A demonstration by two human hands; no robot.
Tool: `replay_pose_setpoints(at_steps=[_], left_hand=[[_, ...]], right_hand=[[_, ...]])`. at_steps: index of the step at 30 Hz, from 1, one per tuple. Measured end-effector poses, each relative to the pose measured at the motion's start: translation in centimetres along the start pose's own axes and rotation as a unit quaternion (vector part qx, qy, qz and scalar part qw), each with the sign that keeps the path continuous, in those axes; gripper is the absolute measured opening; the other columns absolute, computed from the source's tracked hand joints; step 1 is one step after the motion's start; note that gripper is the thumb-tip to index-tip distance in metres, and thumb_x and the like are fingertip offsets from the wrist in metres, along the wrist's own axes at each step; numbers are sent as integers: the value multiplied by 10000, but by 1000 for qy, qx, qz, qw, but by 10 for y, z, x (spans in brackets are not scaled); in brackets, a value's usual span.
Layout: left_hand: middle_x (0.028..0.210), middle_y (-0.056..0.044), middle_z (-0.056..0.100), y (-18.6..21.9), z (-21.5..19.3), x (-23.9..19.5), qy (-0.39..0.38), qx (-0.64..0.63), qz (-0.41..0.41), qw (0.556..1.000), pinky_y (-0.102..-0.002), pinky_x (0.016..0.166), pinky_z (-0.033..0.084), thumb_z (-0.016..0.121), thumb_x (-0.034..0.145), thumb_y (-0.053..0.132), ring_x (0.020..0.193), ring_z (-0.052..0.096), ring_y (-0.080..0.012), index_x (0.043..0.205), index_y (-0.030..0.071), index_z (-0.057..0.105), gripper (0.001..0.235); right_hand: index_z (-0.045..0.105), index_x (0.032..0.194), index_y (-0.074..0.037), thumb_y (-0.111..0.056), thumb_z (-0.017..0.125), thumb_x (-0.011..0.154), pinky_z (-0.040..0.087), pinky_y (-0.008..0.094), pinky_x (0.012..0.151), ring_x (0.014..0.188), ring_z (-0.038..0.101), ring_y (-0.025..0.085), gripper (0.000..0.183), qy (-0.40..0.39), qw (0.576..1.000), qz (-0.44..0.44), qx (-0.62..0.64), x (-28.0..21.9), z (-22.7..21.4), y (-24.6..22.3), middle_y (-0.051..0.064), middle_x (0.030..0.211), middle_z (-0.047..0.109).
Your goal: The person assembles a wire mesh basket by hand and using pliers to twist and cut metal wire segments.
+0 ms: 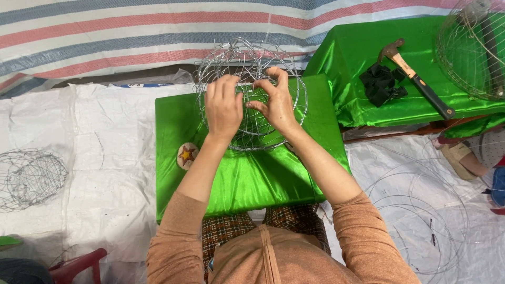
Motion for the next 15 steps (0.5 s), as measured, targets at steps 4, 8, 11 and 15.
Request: replay_pose_setpoints(at_steps=[4,8,11,15], left_hand=[[1198,-146,621,-6,-2,-13,-15,-54,-65,996,-380,941,502,745,883,-48,1056,595,-263,1275,44,562,443],[1256,-73,553,-11,10,-26,-18,2,-61,998,-363,914,486,818,836,43,1047,546,-222,1264,112,580,495],[1229,-59,544,-7,9,-21,-28,14,-70,997,-339,878,479,807,850,61,1012,517,-199,1227,125,622,425],[1189,-26,509,-15,18,-20,-27,12,-69,997,-323,782,466,713,937,152,949,481,-183,1220,164,620,298]], right_hand=[[722,1109,-82,-155,898,788,443,656,1084,1288,507,519,374,-3,1000,-4,-9,2,-5,-12,270,1360,359],[746,1161,-94,-122,861,852,548,586,968,1096,624,432,331,3,998,-60,-22,-1,1,-7,274,1408,351],[754,1201,-92,-88,833,882,624,513,820,872,707,339,329,0,996,-86,-25,-1,4,-1,277,1431,364],[756,1214,-80,-63,812,885,633,507,842,955,729,381,334,-24,997,-74,-22,2,4,1,296,1430,370]])
Point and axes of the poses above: each hand's wrist, its own x-axis towards the middle knuckle, its own z-axis out of the palm, y = z × x, the point moved 4 cm from there along x, towards the middle knuckle
